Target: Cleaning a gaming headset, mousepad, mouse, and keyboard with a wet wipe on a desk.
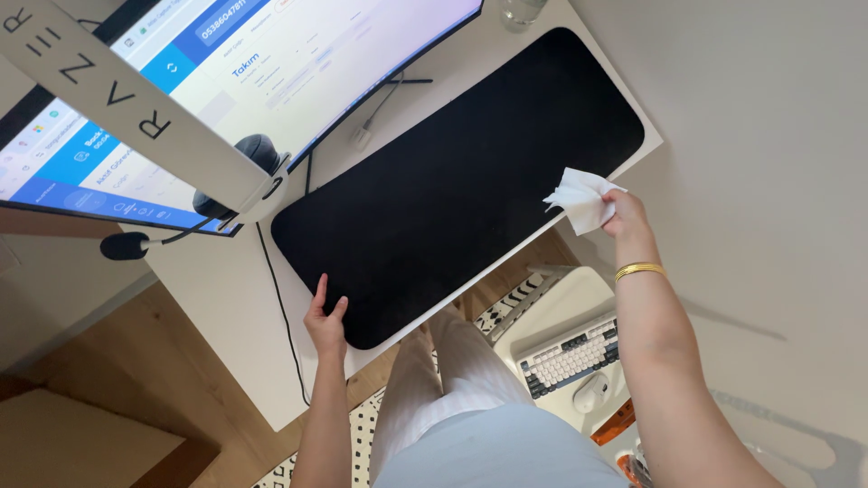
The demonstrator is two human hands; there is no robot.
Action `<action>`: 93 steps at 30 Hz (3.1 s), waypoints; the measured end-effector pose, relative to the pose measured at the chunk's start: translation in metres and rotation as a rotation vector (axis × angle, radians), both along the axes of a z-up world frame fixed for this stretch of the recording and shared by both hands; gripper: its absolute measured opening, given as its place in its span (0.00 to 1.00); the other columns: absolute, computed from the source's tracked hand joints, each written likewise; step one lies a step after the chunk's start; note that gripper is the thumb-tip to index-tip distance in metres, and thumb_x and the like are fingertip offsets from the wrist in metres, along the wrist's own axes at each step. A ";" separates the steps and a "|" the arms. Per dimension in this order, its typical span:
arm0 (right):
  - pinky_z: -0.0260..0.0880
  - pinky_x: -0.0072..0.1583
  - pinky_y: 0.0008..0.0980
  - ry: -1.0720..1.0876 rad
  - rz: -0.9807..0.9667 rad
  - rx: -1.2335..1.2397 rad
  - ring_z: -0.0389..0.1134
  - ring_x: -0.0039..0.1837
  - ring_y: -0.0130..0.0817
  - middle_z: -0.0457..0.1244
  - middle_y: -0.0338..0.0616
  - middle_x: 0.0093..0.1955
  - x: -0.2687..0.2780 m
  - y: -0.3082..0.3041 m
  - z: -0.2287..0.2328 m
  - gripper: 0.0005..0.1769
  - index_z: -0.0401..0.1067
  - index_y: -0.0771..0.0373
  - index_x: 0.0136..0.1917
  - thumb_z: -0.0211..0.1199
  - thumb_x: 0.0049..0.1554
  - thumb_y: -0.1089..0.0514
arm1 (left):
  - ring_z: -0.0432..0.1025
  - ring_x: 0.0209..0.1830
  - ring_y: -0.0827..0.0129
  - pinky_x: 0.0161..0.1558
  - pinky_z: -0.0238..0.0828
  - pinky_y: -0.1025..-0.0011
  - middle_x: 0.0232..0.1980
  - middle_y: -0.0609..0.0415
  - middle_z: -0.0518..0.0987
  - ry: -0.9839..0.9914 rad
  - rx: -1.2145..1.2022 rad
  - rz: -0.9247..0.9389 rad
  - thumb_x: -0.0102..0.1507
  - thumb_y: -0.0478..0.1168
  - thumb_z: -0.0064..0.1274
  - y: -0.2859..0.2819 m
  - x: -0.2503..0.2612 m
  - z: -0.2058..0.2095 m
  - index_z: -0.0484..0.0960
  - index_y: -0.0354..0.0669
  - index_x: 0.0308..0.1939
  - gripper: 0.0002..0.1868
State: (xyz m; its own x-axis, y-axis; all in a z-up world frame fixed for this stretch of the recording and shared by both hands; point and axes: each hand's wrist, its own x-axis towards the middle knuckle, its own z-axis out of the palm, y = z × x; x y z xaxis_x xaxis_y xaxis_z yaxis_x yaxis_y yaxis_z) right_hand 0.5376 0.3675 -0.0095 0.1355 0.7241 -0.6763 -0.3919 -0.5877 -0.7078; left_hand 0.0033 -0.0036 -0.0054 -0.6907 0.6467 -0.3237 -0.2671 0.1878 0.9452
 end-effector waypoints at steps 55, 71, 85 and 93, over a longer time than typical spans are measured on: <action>0.67 0.69 0.58 0.141 -0.430 0.331 0.65 0.74 0.59 0.61 0.59 0.72 0.030 -0.169 0.003 0.34 0.61 0.74 0.72 0.44 0.51 0.70 | 0.71 0.30 0.69 0.38 0.74 0.69 0.41 0.56 0.72 0.464 -0.327 -0.185 0.53 0.32 0.68 -0.042 -0.018 -0.023 0.82 0.48 0.45 0.18; 0.73 0.65 0.38 0.149 0.389 0.413 0.70 0.62 0.39 0.67 0.51 0.62 -0.138 -0.004 0.022 0.27 0.71 0.69 0.66 0.59 0.52 0.69 | 0.72 0.37 0.61 0.43 0.72 0.63 0.38 0.52 0.75 0.581 -0.488 -0.205 0.46 0.35 0.71 -0.039 -0.023 -0.046 0.84 0.47 0.46 0.24; 0.71 0.59 0.45 -1.477 0.559 0.339 0.72 0.56 0.47 0.71 0.49 0.52 0.018 0.179 0.037 0.17 0.79 0.61 0.55 0.72 0.55 0.52 | 0.80 0.34 0.64 0.39 0.77 0.69 0.39 0.45 0.87 0.119 -0.760 0.120 0.58 0.50 0.67 -0.037 0.006 -0.019 0.85 0.31 0.50 0.26; 0.72 0.56 0.40 -1.378 0.540 0.186 0.73 0.52 0.39 0.72 0.47 0.49 0.039 0.198 0.019 0.16 0.78 0.63 0.50 0.77 0.52 0.54 | 0.76 0.31 0.70 0.33 0.76 0.72 0.37 0.47 0.84 0.018 -0.747 0.221 0.61 0.46 0.66 -0.033 0.025 -0.013 0.84 0.30 0.47 0.21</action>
State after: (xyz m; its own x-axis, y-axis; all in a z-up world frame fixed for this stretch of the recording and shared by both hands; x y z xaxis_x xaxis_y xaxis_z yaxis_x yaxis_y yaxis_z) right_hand 0.5764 0.5659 0.0096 0.2688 0.9533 -0.1377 0.8604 -0.3019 -0.4105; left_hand 0.0280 -0.0364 -0.0188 -0.7874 0.1080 -0.6069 -0.3586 0.7205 0.5935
